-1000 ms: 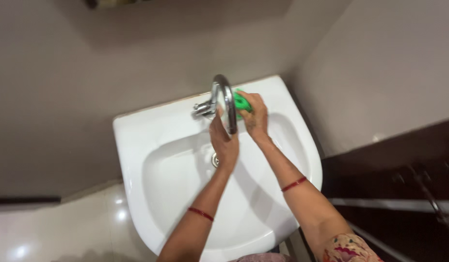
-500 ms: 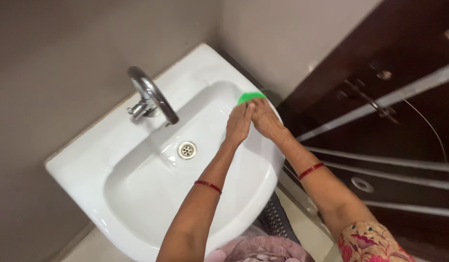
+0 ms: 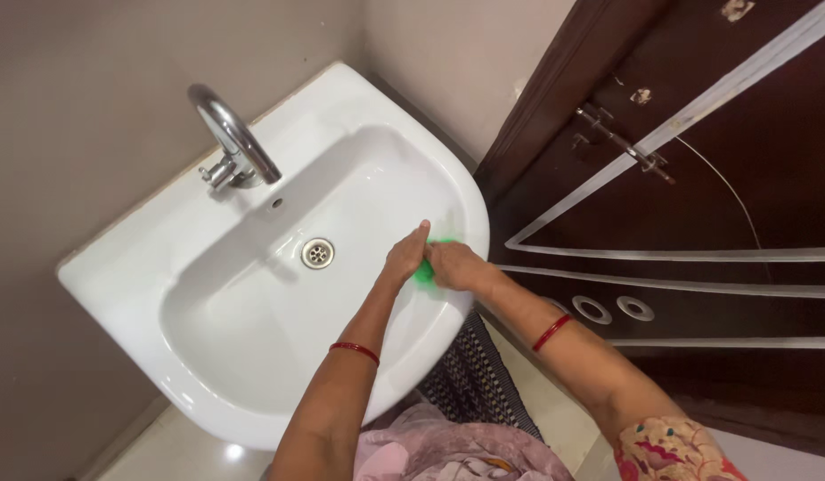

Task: The person cleans a sink and faucet using a green sponge, scrubbing the porcelain basin, the faucet base, and the tap neck.

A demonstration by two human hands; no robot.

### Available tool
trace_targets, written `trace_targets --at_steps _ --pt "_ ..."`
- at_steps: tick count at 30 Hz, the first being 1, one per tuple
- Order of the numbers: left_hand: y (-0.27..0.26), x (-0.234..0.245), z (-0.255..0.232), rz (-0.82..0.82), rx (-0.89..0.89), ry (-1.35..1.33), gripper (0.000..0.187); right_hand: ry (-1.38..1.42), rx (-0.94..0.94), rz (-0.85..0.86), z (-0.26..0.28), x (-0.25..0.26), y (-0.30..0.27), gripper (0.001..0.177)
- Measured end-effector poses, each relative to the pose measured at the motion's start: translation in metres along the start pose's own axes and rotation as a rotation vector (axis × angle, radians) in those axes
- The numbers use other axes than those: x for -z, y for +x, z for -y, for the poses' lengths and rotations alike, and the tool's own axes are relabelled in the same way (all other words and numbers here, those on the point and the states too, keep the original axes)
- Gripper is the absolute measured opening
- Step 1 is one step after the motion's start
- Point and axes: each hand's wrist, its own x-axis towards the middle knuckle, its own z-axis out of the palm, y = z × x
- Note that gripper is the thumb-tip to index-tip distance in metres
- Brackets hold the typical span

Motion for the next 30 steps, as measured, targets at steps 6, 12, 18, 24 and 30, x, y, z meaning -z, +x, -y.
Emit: trace_targets --at_steps 6,12,18,24,30 --pt "-0.036 -0.006 0.012 -0.012 0.004 0.037 0.087 -0.092 0.122 -0.124 0.018 -0.046 -0.013 0.027" --pt "-0.016 0.004 0.053 0.184 0.029 0.165 0.085 0.01 -0.12 0.178 0.03 -0.037 -0.004 0.034" --pt "-0.02 0.032 0.05 0.272 0.009 0.189 0.073 -0.232 0.038 -0.396 -0.001 -0.096 0.04 0.051" --pt "-0.053 0.08 0.037 0.288 -0.134 0.613 0.047 -0.013 -0.041 -0.057 0.043 -0.069 0.045 0.038" --pt "-0.04 0.07 0.025 0.261 -0.436 0.98 0.072 -0.147 -0.177 -0.343 0.036 -0.083 0.061 0.025"
